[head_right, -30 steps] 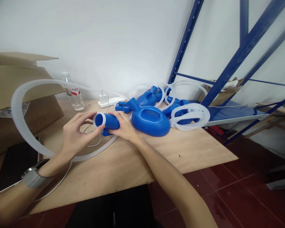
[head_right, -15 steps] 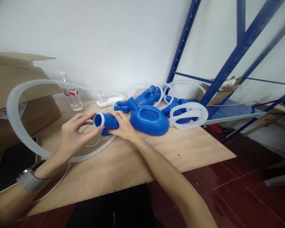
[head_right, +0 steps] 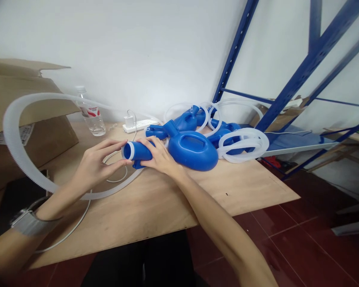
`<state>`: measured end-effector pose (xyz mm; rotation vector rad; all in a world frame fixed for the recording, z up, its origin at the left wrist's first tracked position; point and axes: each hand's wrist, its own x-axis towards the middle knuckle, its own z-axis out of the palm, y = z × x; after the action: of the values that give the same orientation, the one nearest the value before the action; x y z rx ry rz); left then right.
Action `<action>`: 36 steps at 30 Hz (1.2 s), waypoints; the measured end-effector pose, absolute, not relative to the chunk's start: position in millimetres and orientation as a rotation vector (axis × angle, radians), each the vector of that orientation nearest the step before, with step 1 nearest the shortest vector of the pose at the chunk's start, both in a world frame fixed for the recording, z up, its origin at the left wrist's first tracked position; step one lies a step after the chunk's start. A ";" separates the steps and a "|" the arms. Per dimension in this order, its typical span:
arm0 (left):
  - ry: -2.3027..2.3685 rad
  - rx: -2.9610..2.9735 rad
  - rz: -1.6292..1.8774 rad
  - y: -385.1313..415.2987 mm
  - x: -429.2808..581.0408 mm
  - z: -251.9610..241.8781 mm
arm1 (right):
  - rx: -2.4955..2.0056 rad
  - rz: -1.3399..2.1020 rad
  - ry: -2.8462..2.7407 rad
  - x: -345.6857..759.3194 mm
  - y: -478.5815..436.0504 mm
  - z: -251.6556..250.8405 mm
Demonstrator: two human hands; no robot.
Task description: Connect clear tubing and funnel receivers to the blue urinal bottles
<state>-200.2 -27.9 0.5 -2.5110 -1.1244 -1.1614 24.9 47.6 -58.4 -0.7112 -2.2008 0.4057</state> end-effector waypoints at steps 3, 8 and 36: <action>-1.072 -2.509 -1.101 -27.2 -202.5 -0.4 | -0.715 0.420 -2.229 24.1 47.2 -58.3; -0.951 -2.539 -1.022 -24.9 -203.9 -4.4 | -0.680 0.413 -2.263 27.5 50.5 -63.5; -1.847 -2.714 -0.249 56.1 -212.4 -62.9 | -0.565 0.670 -2.134 44.3 48.7 -54.1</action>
<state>-212.4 56.1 -62.9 -2.7144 -1.8473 -0.2485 44.3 48.7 -54.1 -0.5653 -2.1338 0.6698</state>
